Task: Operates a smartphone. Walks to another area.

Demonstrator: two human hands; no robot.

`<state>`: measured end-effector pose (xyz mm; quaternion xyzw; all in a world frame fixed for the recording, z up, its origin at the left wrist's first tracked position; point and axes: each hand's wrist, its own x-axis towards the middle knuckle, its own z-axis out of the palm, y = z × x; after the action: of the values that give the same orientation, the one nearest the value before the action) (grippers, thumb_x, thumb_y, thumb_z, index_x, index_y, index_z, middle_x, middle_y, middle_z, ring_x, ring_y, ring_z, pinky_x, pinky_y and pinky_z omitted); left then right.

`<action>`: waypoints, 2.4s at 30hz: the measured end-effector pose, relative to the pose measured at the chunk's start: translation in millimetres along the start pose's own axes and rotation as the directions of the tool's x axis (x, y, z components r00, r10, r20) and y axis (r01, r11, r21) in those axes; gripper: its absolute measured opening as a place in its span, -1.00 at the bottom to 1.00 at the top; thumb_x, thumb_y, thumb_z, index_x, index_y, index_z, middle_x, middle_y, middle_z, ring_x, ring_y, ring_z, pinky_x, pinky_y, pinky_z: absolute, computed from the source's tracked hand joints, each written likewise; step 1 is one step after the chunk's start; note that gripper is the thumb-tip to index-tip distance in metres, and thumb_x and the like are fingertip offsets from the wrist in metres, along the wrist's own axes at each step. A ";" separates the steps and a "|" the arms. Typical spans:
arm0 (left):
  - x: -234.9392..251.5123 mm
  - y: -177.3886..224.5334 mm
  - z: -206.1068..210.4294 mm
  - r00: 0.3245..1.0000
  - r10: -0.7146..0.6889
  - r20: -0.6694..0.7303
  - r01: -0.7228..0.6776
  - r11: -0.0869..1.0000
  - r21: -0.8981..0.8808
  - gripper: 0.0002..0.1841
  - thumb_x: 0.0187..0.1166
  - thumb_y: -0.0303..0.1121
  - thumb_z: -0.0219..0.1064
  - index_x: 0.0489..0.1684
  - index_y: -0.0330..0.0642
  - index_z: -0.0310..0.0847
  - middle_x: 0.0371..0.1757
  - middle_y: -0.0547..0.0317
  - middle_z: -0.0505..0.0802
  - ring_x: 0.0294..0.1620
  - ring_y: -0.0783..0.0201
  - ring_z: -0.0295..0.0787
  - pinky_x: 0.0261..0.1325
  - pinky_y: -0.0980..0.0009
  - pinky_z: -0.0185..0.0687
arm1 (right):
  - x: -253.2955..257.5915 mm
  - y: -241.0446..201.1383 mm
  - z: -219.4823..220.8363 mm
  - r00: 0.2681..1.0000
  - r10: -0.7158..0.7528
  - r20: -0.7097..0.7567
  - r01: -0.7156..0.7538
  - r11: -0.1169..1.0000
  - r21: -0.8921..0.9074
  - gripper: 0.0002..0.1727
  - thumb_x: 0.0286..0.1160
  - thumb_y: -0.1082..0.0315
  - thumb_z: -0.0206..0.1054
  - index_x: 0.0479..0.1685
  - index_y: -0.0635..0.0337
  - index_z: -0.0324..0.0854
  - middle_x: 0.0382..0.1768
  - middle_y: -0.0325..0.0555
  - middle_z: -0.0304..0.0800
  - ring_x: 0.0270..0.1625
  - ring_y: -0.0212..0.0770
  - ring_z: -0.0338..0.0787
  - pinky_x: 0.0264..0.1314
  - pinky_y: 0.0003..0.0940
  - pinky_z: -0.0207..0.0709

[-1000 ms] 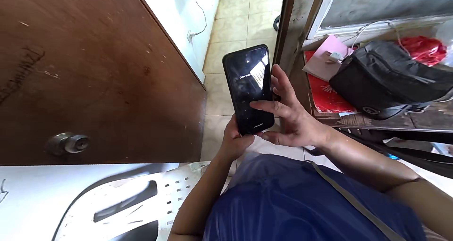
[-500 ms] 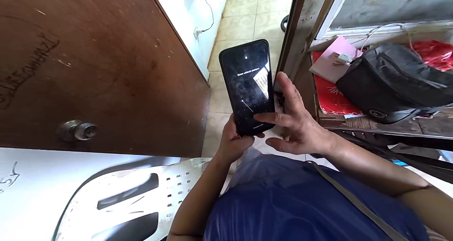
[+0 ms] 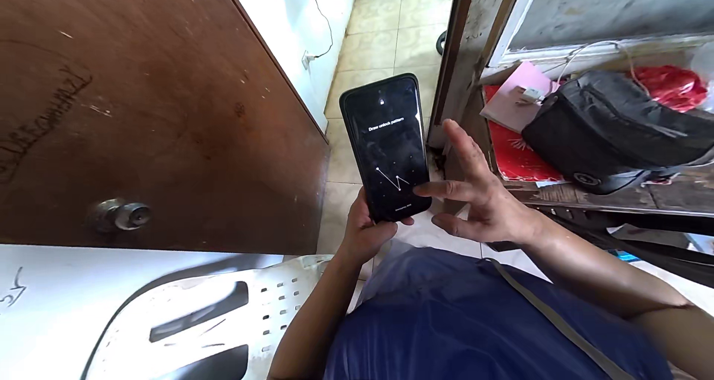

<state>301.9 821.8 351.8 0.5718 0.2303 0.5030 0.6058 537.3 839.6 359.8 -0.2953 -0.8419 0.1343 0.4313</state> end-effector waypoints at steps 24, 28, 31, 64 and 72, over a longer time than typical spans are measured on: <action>-9.4 -20.9 -3.3 0.998 -0.060 0.034 0.064 0.992 -0.109 -0.42 0.28 -0.62 0.37 0.33 -0.02 0.36 0.07 0.48 0.88 0.00 0.41 0.90 0.06 0.33 0.87 | -23.4 4.3 21.8 0.965 0.203 0.165 -0.253 0.558 0.790 0.11 0.48 -0.14 0.38 0.86 0.25 -0.20 0.65 -0.17 0.43 0.52 -0.36 0.59 0.53 -0.32 0.54; -11.7 -23.3 -2.6 1.000 -0.018 0.015 0.020 0.994 -0.109 -0.41 0.30 -0.63 0.39 0.34 0.05 0.39 0.11 0.50 0.88 0.03 0.40 0.89 0.07 0.32 0.88 | -22.9 3.3 25.8 0.968 0.198 0.154 -0.241 0.562 0.791 0.10 0.46 -0.06 0.39 0.88 0.15 -0.24 0.66 -0.15 0.42 0.55 -0.31 0.57 0.56 -0.29 0.51; -11.3 -19.1 -7.5 1.000 -0.002 0.004 0.002 0.998 -0.057 -0.44 0.31 -0.57 0.41 0.33 0.04 0.42 0.09 0.50 0.88 0.02 0.42 0.89 0.06 0.35 0.87 | -24.1 2.5 29.2 0.980 0.143 0.137 -0.197 0.657 0.727 0.01 0.45 0.09 0.39 0.90 0.04 -0.12 0.74 -0.17 0.31 0.66 -0.31 0.45 0.64 -0.26 0.44; -15.4 -15.3 0.9 0.991 -0.039 -0.131 0.043 0.999 0.029 -0.39 0.18 -0.71 0.24 0.34 -0.18 0.28 0.00 0.52 0.87 -0.03 0.51 0.86 0.10 0.44 0.82 | 0.3 1.5 31.5 1.000 0.014 -0.016 -0.009 0.970 0.242 -0.42 0.42 0.06 0.41 0.50 -0.16 0.52 0.77 0.37 0.00 0.78 0.03 0.22 0.66 -0.16 0.34; -13.4 -21.1 12.3 0.995 -0.055 -0.088 0.053 0.998 -0.031 -0.39 0.18 -0.75 0.23 0.32 -0.25 0.24 0.01 0.56 0.85 0.00 0.57 0.85 0.15 0.47 0.80 | 14.8 3.8 28.3 0.998 0.027 -0.052 -0.020 0.992 0.125 -0.38 0.39 -0.05 0.41 0.47 -0.06 0.58 0.77 0.48 -0.07 0.77 0.21 0.17 0.68 0.08 0.24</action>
<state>314.5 807.9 331.3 0.5339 0.2653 0.5144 0.6164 509.2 852.4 350.8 -0.2812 -0.8165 0.1840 0.4695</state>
